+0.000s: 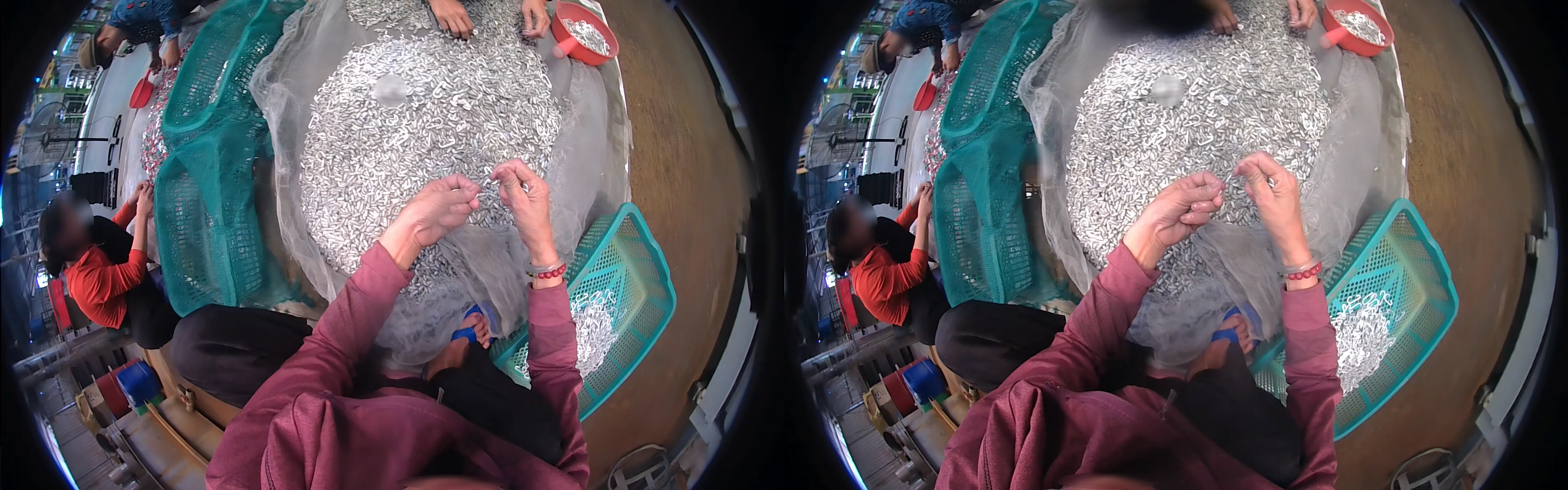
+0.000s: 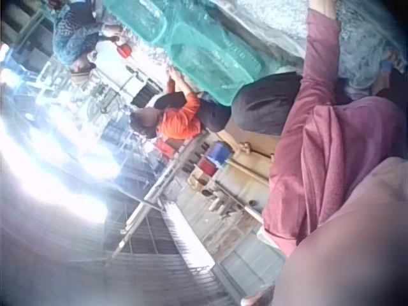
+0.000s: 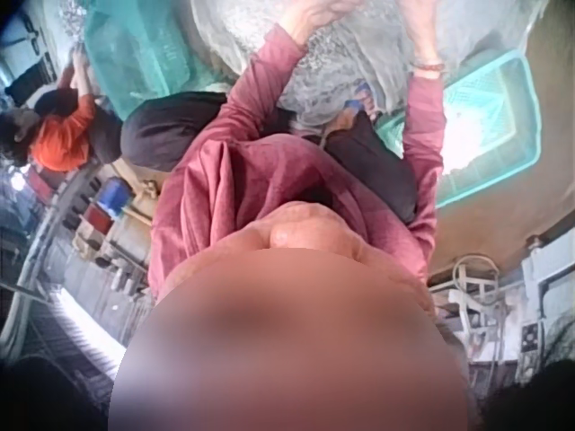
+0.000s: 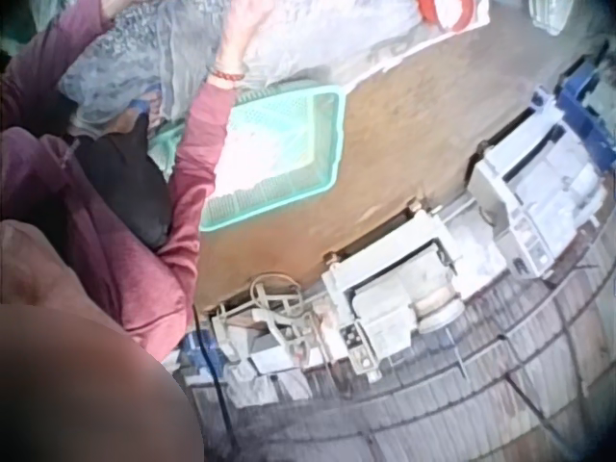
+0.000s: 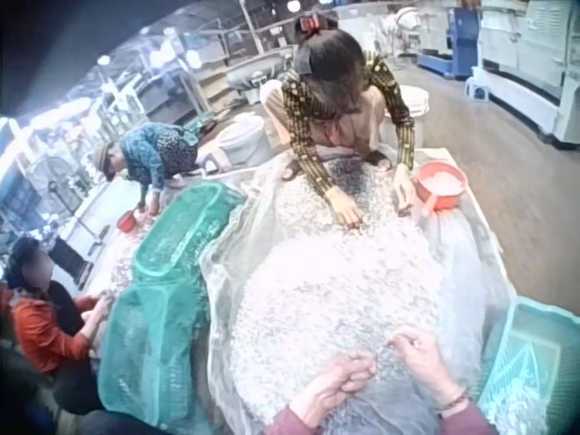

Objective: The person sits on the floor and sorts small silver metal pieces from a large pile into a green basket using both hands. Another person works nearby with similar materials.

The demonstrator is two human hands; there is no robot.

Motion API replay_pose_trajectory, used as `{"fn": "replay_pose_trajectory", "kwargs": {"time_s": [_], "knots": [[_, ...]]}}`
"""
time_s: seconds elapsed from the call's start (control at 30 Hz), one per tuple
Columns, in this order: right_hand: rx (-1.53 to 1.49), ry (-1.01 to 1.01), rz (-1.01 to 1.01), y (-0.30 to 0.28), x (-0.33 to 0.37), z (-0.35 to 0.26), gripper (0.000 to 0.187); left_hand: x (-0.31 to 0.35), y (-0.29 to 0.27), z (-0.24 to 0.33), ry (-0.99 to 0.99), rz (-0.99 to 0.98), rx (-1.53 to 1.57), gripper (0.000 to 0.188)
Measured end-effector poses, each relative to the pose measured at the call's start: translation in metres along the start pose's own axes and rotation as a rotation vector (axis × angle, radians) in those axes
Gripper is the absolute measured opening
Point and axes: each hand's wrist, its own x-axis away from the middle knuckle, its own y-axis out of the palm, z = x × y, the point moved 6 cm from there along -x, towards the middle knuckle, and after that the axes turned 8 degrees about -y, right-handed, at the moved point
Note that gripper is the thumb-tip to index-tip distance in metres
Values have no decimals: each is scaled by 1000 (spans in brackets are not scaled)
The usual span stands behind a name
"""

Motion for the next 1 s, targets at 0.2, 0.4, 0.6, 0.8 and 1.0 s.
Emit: {"fn": "replay_pose_trajectory", "kwargs": {"time_s": [0.2, 0.4, 0.6, 0.8, 1.0], "knots": [[8, 103, -85, 1, 5, 12, 27, 3, -5, -16, 64, 90, 45, 7], [-42, 83, -89, 9, 16, 23, 25, 7, 6, -19, 185, 87, 108, 7], [-934, 192, 63, -21, 24, 29, 23, 3, 0, 22, 342, -23, -43, 4], [-1096, 241, 81, -69, 29, 35, 17, -20, 2, 57, 393, -276, -28, 11], [-646, 399, 266, -92, 26, 72, 20, -113, -14, 56, 340, 75, -952, 16]]}}
